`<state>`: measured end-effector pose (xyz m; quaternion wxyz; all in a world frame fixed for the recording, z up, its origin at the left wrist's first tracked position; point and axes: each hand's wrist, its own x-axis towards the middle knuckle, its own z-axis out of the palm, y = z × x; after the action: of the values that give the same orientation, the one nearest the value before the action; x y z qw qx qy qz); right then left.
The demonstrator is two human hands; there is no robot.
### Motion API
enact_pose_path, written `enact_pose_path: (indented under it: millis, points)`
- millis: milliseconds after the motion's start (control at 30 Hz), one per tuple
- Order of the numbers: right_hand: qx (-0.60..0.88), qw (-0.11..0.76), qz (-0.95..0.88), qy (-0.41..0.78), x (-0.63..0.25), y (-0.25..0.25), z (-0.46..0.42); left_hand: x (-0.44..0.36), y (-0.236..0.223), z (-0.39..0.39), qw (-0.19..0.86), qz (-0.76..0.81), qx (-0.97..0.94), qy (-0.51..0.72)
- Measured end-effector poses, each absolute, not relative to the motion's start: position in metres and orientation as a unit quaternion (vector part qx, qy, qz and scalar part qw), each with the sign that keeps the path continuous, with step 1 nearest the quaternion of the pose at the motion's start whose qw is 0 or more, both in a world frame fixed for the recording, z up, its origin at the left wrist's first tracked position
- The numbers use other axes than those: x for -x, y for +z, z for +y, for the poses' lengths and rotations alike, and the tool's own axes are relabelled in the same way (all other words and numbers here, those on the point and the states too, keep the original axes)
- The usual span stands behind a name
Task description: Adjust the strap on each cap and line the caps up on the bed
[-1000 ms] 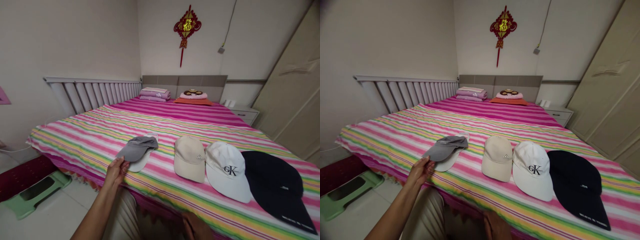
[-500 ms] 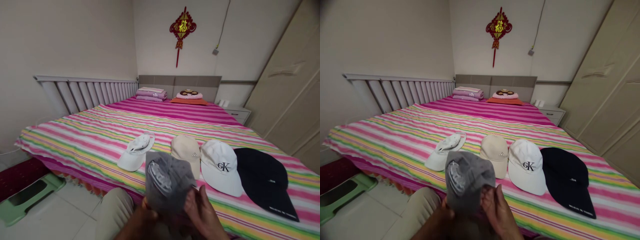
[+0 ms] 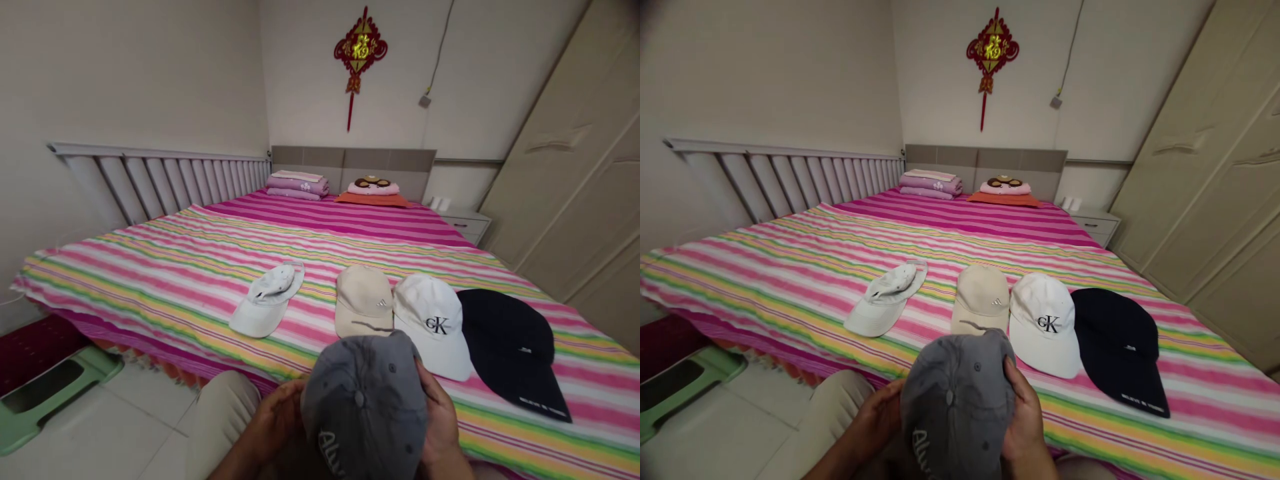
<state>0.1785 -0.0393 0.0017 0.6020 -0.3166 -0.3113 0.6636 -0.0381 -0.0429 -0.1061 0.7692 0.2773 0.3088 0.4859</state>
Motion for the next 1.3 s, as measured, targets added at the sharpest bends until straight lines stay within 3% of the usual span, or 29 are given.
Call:
enact_pose_path:
  millis: [100,267,467,800,1300]
  points:
    - [0.305,0.572,-0.216,0.73,-0.176,0.002,-0.042,0.04,-0.094,-0.035,0.832,0.199,-0.305,0.419]
    - [0.298,0.559,-0.178,0.753,-0.183,-0.007,-0.042,0.034,-0.082,-0.025,0.849,0.139,-0.365,0.356]
    - [0.295,0.59,-0.267,0.703,-0.202,-0.037,-0.044,0.028,-0.052,-0.021,0.836,0.037,-0.344,0.426]
    - [0.284,0.486,-0.315,0.764,-0.22,-0.052,-0.067,0.03,-0.027,-0.025,0.813,0.196,-0.383,0.392]
    - [0.283,0.568,-0.358,0.685,-0.199,-0.03,-0.071,0.011,-0.002,-0.028,0.767,0.254,-0.412,0.421]
